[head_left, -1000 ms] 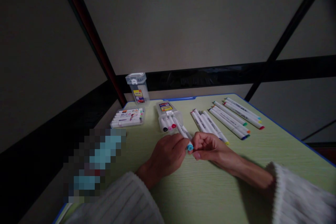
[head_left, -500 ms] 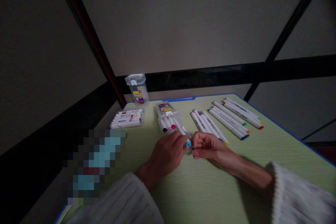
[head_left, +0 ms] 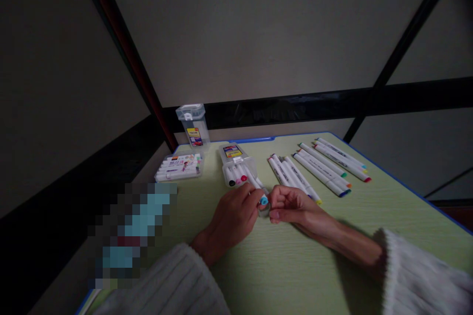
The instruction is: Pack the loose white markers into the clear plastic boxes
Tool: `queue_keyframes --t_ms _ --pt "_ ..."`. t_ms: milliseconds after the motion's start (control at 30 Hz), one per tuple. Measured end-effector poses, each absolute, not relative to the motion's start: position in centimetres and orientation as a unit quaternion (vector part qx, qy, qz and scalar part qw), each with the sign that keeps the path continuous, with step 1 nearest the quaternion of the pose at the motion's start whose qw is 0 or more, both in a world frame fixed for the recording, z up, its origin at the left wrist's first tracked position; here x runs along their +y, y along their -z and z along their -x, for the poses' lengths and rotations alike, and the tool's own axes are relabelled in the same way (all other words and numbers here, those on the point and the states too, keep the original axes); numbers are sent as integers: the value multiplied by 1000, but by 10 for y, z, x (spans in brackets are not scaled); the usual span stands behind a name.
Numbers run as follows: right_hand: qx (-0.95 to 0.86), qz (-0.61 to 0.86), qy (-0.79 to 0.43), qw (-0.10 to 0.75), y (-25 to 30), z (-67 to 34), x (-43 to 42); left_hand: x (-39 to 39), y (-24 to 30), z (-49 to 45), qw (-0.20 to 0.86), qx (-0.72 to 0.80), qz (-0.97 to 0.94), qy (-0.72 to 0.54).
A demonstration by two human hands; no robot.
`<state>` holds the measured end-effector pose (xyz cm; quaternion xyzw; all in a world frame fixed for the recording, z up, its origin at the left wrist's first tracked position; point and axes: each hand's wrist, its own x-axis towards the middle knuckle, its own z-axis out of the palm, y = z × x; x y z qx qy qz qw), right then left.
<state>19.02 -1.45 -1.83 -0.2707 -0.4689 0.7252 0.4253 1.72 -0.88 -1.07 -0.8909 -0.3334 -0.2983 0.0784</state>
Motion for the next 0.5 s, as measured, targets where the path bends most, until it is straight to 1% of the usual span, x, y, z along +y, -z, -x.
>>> queue_keyframes --t_ms 500 --pt "-463 278 -725 426 18 -190 -16 -8 10 -17 89 -333 889 300"
